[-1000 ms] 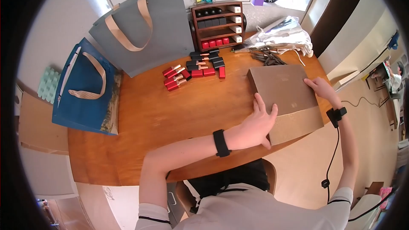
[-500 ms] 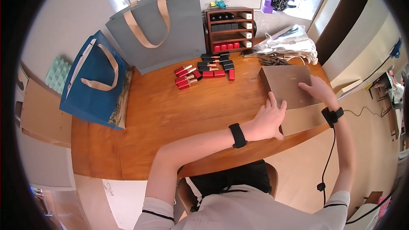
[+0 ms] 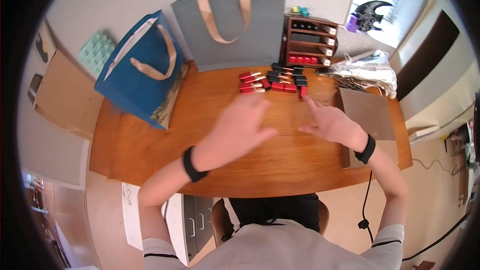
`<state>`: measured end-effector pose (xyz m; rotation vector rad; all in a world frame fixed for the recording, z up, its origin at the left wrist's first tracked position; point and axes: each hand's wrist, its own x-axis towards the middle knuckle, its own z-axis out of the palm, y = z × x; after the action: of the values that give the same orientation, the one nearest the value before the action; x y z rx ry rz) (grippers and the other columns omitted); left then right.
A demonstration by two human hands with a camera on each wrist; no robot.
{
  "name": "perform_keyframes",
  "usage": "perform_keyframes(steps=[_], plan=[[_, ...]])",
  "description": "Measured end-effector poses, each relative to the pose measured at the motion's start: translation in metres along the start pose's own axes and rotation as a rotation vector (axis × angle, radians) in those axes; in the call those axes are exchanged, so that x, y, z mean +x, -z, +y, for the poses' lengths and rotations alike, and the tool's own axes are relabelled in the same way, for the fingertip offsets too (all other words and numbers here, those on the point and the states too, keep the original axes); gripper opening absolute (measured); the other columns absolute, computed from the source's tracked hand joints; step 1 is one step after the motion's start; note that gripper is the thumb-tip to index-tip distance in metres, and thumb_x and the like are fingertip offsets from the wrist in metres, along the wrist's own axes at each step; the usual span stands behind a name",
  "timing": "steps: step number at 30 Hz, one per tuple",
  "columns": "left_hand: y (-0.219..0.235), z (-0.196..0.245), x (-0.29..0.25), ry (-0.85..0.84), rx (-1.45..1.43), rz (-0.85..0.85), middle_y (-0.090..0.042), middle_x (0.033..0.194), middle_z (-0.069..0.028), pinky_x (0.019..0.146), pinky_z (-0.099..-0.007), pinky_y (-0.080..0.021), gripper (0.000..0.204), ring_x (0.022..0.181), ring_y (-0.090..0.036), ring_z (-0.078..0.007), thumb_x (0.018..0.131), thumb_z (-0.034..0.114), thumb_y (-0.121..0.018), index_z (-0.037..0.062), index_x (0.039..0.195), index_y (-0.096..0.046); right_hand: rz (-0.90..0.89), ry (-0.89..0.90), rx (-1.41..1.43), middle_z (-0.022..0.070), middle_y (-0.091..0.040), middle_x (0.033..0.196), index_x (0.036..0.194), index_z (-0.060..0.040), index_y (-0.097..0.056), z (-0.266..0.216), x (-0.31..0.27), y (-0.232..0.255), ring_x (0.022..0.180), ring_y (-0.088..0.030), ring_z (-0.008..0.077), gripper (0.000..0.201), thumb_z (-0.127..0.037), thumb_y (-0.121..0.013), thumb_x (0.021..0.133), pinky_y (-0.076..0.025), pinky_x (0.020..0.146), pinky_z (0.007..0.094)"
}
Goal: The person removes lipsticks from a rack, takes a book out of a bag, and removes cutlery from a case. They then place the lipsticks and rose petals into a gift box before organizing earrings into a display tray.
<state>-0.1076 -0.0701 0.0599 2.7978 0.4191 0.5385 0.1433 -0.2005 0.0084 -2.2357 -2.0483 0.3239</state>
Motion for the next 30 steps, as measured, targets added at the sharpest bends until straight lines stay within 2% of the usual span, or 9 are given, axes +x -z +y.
perform_keyframes(steps=[3,10,12,16,17,20,23,27,30], plan=[[0.050,-0.034,-0.038,0.158,0.260,0.328,-0.056,0.142,-0.0219,0.111,-0.0443,-0.044,0.053,0.132,-0.053,-0.0401,0.076,0.018,-0.087,0.0040,0.121,-0.063,-0.124,0.085,0.058,0.0261,-0.070,0.087,0.160,0.0044,-0.015,-0.022,0.024,-0.003,0.092,-0.067,0.0471,0.095,-0.053,-0.061,0.099,-0.053,0.082,0.0506],[0.140,-0.123,-0.093,0.366,0.991,0.773,-0.041,0.154,-0.0271,0.114,-0.0523,-0.039,0.070,0.141,-0.041,-0.0473,0.077,0.028,-0.088,0.0104,0.137,-0.056,-0.189,0.202,0.065,0.0301,-0.068,0.107,0.154,0.0054,-0.025,-0.025,0.054,-0.022,0.100,-0.066,0.0473,0.089,-0.053,-0.062,0.098,-0.052,0.086,0.0497],[0.154,-0.150,-0.101,0.465,0.785,0.774,-0.047,0.150,-0.0256,0.110,-0.0501,-0.043,0.062,0.136,-0.047,-0.0451,0.079,0.030,-0.088,0.0093,0.131,-0.061,-0.220,0.174,0.107,0.0327,-0.063,0.122,0.147,0.0091,-0.033,-0.031,0.054,-0.012,0.103,-0.065,0.0483,0.084,-0.053,-0.063,0.098,-0.053,0.087,0.0512],[0.172,-0.176,-0.105,0.471,0.472,0.764,-0.058,0.143,-0.0196,0.104,-0.0456,-0.049,0.046,0.126,-0.060,-0.0386,0.081,0.032,-0.087,0.0053,0.113,-0.069,-0.216,0.148,0.116,0.0314,-0.067,0.117,0.156,0.0039,-0.023,-0.027,0.051,-0.013,0.107,-0.065,0.0468,0.091,-0.056,-0.060,0.099,-0.052,0.090,0.0482],[0.172,-0.177,-0.104,0.443,0.498,0.813,-0.066,0.137,-0.0113,0.095,-0.0377,-0.052,0.035,0.115,-0.067,-0.0276,0.083,0.025,-0.086,0.0029,0.105,-0.070,-0.190,0.156,0.130,0.0317,-0.066,0.118,0.157,0.0037,-0.023,-0.025,0.050,-0.018,0.108,-0.065,0.0467,0.091,-0.056,-0.060,0.099,-0.052,0.090,0.0482],[0.168,-0.154,-0.100,0.482,0.178,0.790,-0.069,0.130,-0.0072,0.083,-0.0298,-0.052,0.027,0.101,-0.067,-0.0191,0.085,0.015,-0.083,0.0029,0.104,-0.069,-0.156,0.186,0.139,0.0318,-0.066,0.120,0.157,0.0032,-0.022,-0.019,0.046,-0.027,0.110,-0.064,0.0467,0.091,-0.056,-0.060,0.099,-0.052,0.092,0.0483],[0.158,-0.129,-0.096,0.387,0.157,0.727,-0.069,0.125,-0.0022,0.074,-0.0244,-0.053,0.018,0.093,-0.061,-0.0088,0.091,0.007,-0.078,0.0000,0.101,-0.063,-0.166,0.188,0.108,0.0313,-0.066,0.120,0.158,0.0025,-0.022,-0.015,0.043,-0.022,0.110,-0.064,0.0465,0.091,-0.056,-0.061,0.099,-0.051,0.093,0.0479],[0.141,-0.096,-0.096,0.407,0.228,0.689,-0.070,0.118,-0.0018,0.067,-0.0231,-0.049,0.018,0.079,-0.051,-0.0082,0.090,-0.001,-0.075,-0.0003,0.094,-0.057,-0.269,0.116,0.122,0.0296,-0.065,0.121,0.158,0.0016,-0.021,-0.026,0.040,-0.001,0.105,-0.065,0.0461,0.092,-0.056,-0.061,0.099,-0.052,0.092,0.0465],[0.135,-0.064,-0.099,0.325,0.241,0.648,-0.072,0.112,-0.0058,0.074,-0.0257,-0.050,0.020,0.081,-0.061,-0.0178,0.086,-0.001,-0.076,0.0008,0.090,-0.056,-0.161,0.166,0.143,0.0265,-0.066,0.121,0.158,0.0011,-0.023,-0.021,0.043,-0.006,0.097,-0.066,0.0434,0.089,-0.055,-0.061,0.099,-0.053,0.088,0.0439]])
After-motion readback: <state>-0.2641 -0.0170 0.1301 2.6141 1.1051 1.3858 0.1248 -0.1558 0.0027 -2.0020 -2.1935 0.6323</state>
